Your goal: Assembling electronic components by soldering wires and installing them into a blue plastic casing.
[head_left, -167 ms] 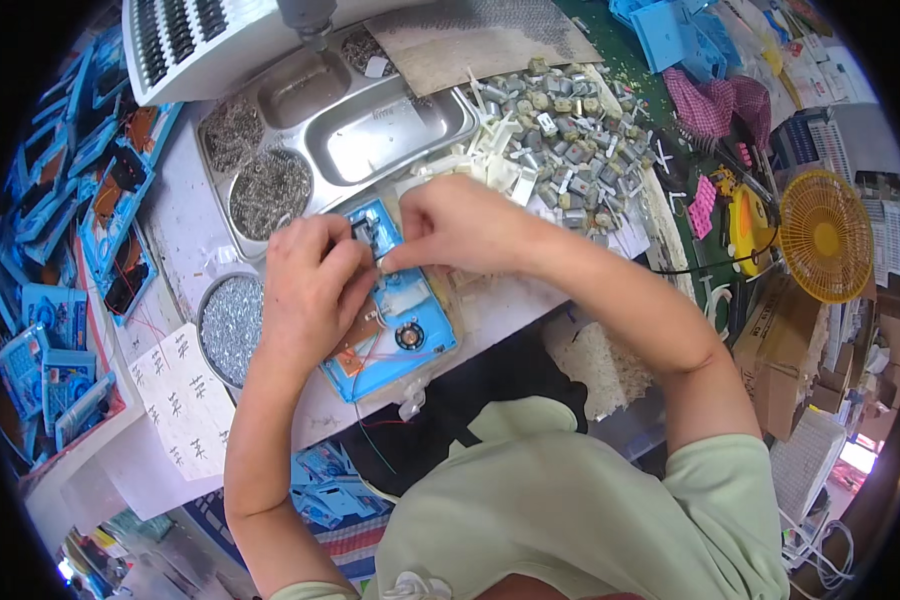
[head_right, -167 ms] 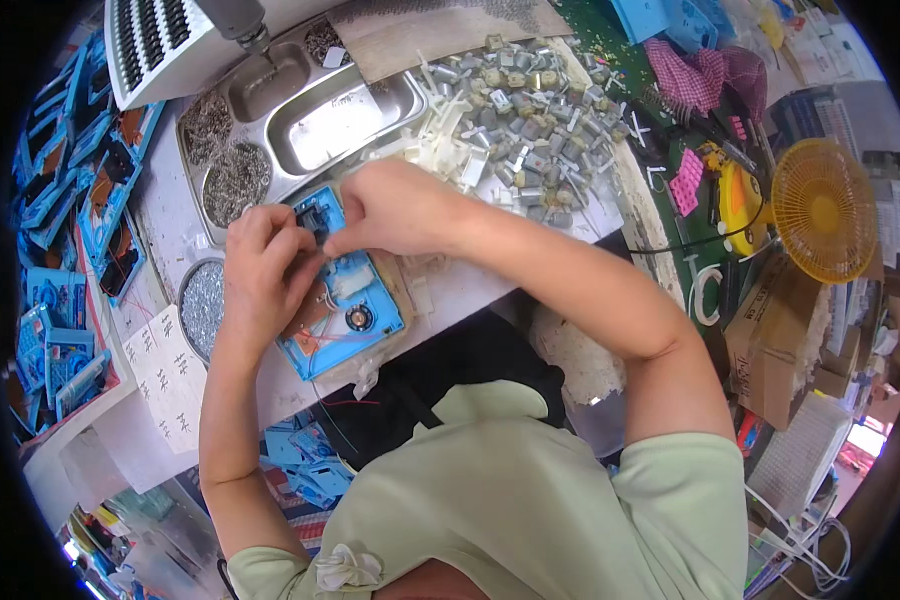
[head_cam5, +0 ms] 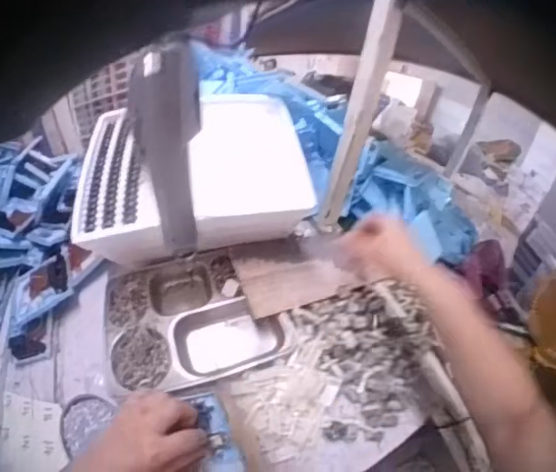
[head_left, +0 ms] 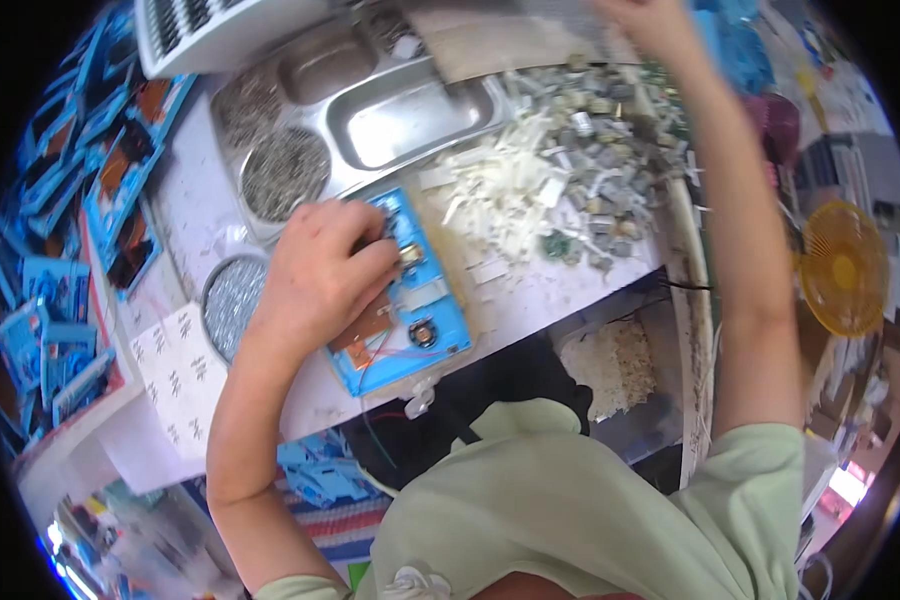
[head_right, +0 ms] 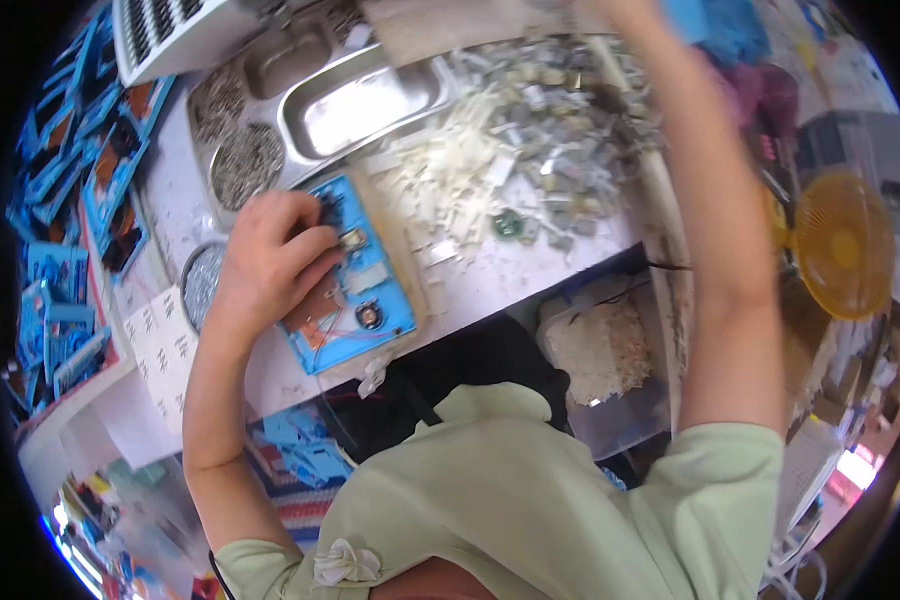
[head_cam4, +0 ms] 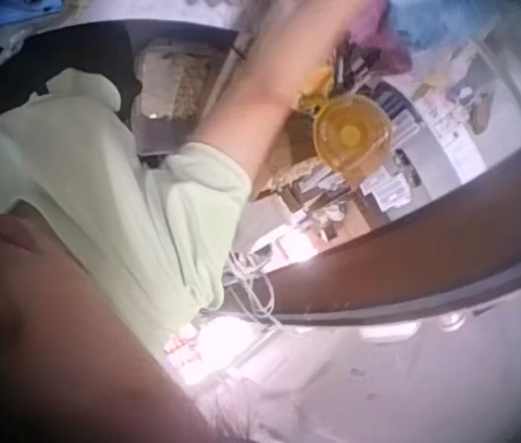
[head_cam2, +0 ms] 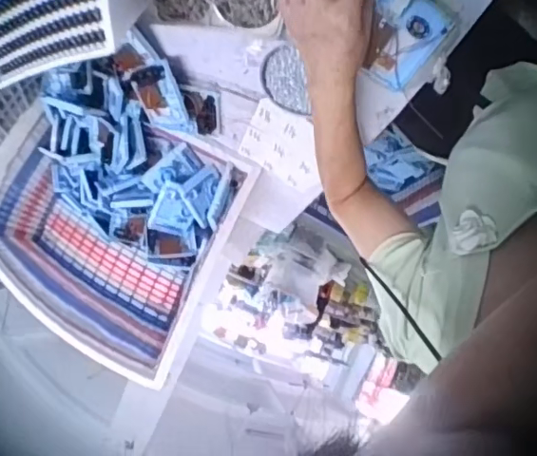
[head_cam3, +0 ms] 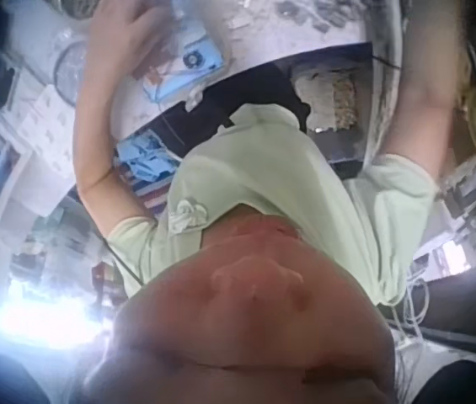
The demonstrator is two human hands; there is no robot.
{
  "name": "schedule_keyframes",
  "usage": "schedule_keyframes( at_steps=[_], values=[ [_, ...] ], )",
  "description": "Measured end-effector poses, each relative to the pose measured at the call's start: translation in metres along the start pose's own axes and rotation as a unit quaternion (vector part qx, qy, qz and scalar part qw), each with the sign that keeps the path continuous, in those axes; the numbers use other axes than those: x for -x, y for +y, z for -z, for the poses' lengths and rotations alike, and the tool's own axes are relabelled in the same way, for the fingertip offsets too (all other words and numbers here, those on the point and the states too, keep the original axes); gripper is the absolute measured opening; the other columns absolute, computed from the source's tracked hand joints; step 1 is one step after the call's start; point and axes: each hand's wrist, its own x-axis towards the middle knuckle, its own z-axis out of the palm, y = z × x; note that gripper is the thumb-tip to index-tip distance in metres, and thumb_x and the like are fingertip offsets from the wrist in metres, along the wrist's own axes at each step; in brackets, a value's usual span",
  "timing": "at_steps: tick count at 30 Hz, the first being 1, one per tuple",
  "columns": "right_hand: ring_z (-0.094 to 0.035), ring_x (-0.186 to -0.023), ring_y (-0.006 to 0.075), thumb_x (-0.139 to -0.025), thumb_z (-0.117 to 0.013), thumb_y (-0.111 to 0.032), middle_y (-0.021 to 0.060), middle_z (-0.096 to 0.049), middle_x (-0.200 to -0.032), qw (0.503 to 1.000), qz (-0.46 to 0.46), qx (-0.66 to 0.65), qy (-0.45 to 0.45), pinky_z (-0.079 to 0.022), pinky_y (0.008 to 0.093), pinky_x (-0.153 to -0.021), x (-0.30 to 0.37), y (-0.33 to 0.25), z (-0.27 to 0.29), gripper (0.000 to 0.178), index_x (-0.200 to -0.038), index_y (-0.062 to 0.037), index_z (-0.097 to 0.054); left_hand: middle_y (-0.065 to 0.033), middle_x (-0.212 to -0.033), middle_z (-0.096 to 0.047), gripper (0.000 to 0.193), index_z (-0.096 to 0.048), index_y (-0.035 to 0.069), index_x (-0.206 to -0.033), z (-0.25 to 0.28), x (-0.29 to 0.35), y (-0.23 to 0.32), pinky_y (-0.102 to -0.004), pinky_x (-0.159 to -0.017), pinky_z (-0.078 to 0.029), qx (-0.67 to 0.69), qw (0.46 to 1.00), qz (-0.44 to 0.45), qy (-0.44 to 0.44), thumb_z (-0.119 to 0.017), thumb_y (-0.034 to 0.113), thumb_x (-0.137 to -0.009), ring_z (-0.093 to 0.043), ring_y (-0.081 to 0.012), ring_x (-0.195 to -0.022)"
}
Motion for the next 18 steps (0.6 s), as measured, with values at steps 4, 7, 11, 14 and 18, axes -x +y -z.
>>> schedule_keyframes(
  at_steps=[4,7,11,14,18],
  values=[
    [-0.069,-0.104,0.0326,-0.087,-0.074,-0.039,0.0208,-0.069,-0.119,0.931,-0.1,0.346,-0.057,-0.057,0.0442,-0.084,-0.072,0.158,0.036,0.056,-0.132,-0.0072,-0.063,-0.0051,-0.091,-0.058,0.018,-0.066,0.01,-0.085,0.002,-0.01,-0.012,-0.0393,-0.077,-0.049,-0.031,0.996,-0.07,-0.036,-0.074,0.013,-0.069,-0.061,-0.0262,-0.087],
    [-0.065,-0.116,0.0358,-0.089,-0.072,-0.034,0.0229,-0.064,-0.131,0.917,-0.113,0.363,-0.123,-0.057,0.0462,-0.087,-0.077,0.166,0.031,0.06,-0.141,-0.0091,-0.055,-0.0034,-0.09,-0.057,0.014,-0.065,0.01,-0.084,0.008,-0.011,-0.013,-0.0379,-0.076,-0.05,-0.02,0.996,-0.061,-0.066,-0.071,0.013,-0.071,-0.062,-0.0233,-0.086],
    [-0.065,-0.119,0.0377,-0.09,-0.07,-0.027,0.0238,-0.063,-0.134,0.93,-0.082,0.327,-0.146,-0.06,0.0472,-0.08,-0.075,0.154,0.016,0.06,-0.145,-0.0106,-0.051,-0.0029,-0.088,-0.057,0.019,-0.063,0.01,-0.088,0.006,-0.012,-0.013,-0.037,-0.07,-0.052,-0.043,0.994,-0.056,-0.083,-0.071,0.013,-0.071,-0.063,-0.0227,-0.083],
    [-0.07,-0.106,0.0387,-0.09,-0.07,-0.023,0.0229,-0.067,-0.125,0.922,-0.072,0.335,-0.181,-0.06,0.0476,-0.07,-0.082,0.173,0.015,0.056,-0.141,-0.0092,-0.052,-0.005,-0.089,-0.058,0.021,-0.062,0.01,-0.092,0.001,-0.024,-0.01,-0.0383,-0.068,-0.054,-0.067,0.992,-0.048,-0.091,-0.072,0.014,-0.074,-0.066,-0.0252,-0.083],
    [-0.069,-0.105,0.0337,-0.087,-0.072,-0.021,0.0196,-0.069,-0.119,0.909,-0.124,0.346,-0.196,-0.057,0.0476,-0.08,-0.097,0.146,0.028,0.046,-0.126,-0.0015,-0.057,-0.008,-0.092,-0.061,0.021,-0.063,0.009,-0.096,-0.001,-0.036,0.001,-0.0411,-0.069,-0.056,-0.098,0.987,0.028,-0.123,-0.073,0.015,-0.079,-0.068,-0.0282,-0.086]
  ],
)
